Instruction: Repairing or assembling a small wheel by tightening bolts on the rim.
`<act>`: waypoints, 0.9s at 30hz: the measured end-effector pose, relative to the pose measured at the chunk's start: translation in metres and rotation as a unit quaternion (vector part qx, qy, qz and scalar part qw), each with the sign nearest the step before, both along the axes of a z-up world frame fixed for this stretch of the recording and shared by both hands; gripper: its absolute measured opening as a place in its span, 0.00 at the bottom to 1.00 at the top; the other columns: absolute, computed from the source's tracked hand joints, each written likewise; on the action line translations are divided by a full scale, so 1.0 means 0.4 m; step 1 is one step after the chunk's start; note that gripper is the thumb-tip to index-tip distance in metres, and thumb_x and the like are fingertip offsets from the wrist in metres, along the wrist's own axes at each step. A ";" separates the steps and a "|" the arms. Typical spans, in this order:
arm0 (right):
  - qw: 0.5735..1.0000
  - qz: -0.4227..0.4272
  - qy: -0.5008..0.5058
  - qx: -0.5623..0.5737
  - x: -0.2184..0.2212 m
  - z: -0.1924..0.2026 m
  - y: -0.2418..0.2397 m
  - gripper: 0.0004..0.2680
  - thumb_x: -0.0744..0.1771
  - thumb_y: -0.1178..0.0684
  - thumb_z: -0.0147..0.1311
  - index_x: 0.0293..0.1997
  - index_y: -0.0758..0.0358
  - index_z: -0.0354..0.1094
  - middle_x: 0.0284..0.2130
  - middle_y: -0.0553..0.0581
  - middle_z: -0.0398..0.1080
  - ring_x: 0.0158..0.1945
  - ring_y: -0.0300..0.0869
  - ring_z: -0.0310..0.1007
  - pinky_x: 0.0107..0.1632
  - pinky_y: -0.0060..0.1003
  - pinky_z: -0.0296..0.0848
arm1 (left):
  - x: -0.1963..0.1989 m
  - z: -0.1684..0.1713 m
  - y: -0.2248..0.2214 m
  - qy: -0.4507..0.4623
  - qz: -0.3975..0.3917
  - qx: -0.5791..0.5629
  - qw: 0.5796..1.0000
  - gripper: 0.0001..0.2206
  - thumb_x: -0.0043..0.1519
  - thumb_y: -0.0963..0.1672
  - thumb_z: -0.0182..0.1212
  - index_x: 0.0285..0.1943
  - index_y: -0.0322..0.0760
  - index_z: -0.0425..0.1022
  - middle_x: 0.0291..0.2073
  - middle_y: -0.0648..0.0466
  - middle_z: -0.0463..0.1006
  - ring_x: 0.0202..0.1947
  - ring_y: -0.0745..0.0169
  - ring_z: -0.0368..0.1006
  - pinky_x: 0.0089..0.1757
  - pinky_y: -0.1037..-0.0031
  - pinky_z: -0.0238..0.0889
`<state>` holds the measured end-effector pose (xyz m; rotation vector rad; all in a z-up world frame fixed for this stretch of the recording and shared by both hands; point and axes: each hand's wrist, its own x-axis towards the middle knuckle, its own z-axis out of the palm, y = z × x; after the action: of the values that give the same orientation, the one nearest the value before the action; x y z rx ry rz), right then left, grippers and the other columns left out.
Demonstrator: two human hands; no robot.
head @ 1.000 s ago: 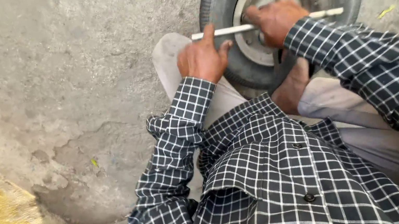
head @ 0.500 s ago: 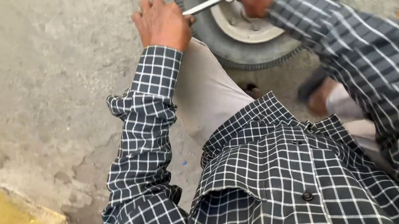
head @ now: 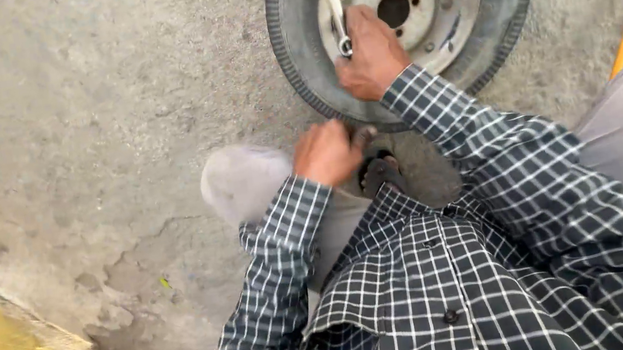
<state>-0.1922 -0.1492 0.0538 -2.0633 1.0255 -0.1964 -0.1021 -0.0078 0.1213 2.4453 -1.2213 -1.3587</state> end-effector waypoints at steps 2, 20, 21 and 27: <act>0.997 0.066 0.045 -0.005 -0.002 0.039 -0.032 0.14 0.64 0.55 0.58 0.51 0.70 0.60 0.46 0.72 0.66 0.49 0.64 0.70 0.52 0.56 0.72 | 0.014 0.064 -0.012 0.021 0.006 0.002 1.000 0.20 0.65 0.55 0.58 0.40 0.39 0.84 0.27 0.42 0.81 0.27 0.44 0.79 0.34 0.54 0.71; 0.988 -0.041 -0.081 -0.122 -0.138 -0.005 0.023 0.42 0.68 0.50 0.63 0.80 0.69 0.20 0.78 0.67 0.17 0.83 0.54 0.18 0.82 0.48 0.30 | -0.147 -0.144 -0.024 0.050 0.192 -0.228 0.953 0.10 0.61 0.42 0.59 0.49 0.31 0.74 0.34 0.35 0.81 0.38 0.33 0.78 0.39 0.52 0.70; 0.987 -0.039 -0.075 -0.137 -0.150 -0.002 0.010 0.42 0.69 0.48 0.66 0.79 0.71 0.21 0.76 0.72 0.21 0.82 0.58 0.23 0.82 0.51 0.35 | -0.143 -0.140 -0.031 0.048 0.239 -0.229 0.942 0.08 0.64 0.42 0.58 0.47 0.30 0.75 0.35 0.36 0.81 0.37 0.35 0.79 0.39 0.55 0.71; 0.993 -0.001 -0.012 0.116 -0.015 0.055 0.006 0.39 0.67 0.49 0.63 0.77 0.77 0.28 0.59 0.78 0.63 0.60 0.63 0.69 0.60 0.55 0.73 | -0.066 -0.150 -0.036 0.132 0.327 -0.215 0.911 0.11 0.64 0.41 0.55 0.53 0.30 0.76 0.35 0.44 0.84 0.34 0.50 0.84 0.37 0.61 0.76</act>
<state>-0.1984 -0.1469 0.0758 -1.8458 0.9866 -0.0966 -0.1284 -0.0224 0.0613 1.9918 -0.4840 -1.0324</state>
